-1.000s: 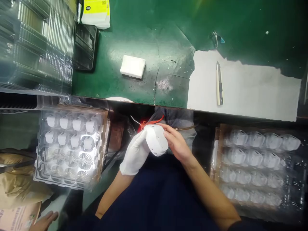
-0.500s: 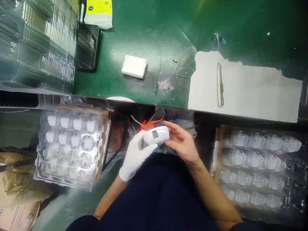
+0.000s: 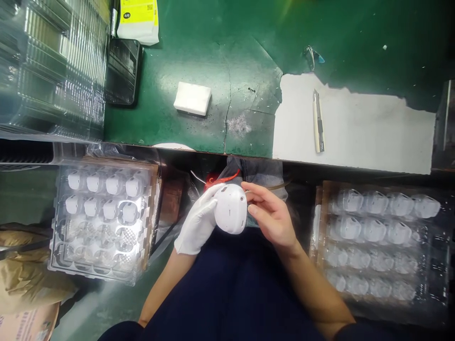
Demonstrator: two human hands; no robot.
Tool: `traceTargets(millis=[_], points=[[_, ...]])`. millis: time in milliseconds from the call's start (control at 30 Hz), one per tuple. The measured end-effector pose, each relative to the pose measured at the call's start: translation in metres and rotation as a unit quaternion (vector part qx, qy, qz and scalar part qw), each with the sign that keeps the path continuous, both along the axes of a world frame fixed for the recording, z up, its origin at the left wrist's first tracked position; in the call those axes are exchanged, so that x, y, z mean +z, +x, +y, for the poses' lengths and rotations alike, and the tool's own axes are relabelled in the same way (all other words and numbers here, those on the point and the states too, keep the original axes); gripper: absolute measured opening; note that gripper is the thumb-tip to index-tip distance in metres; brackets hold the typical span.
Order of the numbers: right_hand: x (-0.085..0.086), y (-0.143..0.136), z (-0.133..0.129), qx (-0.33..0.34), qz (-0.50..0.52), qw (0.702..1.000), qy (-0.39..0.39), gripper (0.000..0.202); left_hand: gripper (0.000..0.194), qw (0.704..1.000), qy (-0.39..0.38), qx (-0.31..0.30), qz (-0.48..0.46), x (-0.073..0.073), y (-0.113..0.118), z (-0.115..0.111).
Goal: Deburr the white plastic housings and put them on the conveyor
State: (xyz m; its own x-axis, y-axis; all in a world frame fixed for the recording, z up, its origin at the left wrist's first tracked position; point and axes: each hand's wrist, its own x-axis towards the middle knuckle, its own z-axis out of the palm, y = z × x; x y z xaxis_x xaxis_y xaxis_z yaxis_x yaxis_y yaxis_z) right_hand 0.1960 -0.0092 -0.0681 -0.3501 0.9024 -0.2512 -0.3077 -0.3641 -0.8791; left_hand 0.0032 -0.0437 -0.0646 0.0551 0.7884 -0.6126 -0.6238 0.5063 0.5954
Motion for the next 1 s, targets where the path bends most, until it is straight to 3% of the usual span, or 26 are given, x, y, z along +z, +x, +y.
traceTargets(millis=[133, 333, 567, 733, 900, 1000], points=[[-0.006, 0.000, 0.001, -0.005, -0.052, 0.999, -0.008, 0.033, 0.047, 0.995, -0.048, 0.024, -0.081, 0.004, 0.002, 0.000], [-0.012, -0.001, 0.003, -0.012, -0.079, 0.997, -0.019, 0.033, 0.036, 0.967, -0.155, 0.102, -0.172, 0.008, 0.004, 0.006], [-0.015, -0.006, 0.008, 0.005, -0.099, 0.994, -0.034, 0.039, 0.040, 0.930, -0.276, 0.189, -0.156, 0.034, 0.013, 0.034], [-0.019, -0.009, 0.010, 0.011, -0.116, 0.992, -0.045, 0.046, 0.038, 0.930, -0.256, 0.230, -0.130, 0.038, 0.017, 0.036], [-0.025, -0.011, 0.010, 0.013, -0.133, 0.990, -0.054, 0.049, 0.025, 0.972, -0.119, 0.188, -0.070, 0.027, 0.016, 0.020], [-0.026, -0.012, 0.010, 0.015, -0.135, 0.989, -0.057, 0.051, 0.025, 0.982, -0.081, 0.168, -0.036, 0.022, 0.014, 0.013]])
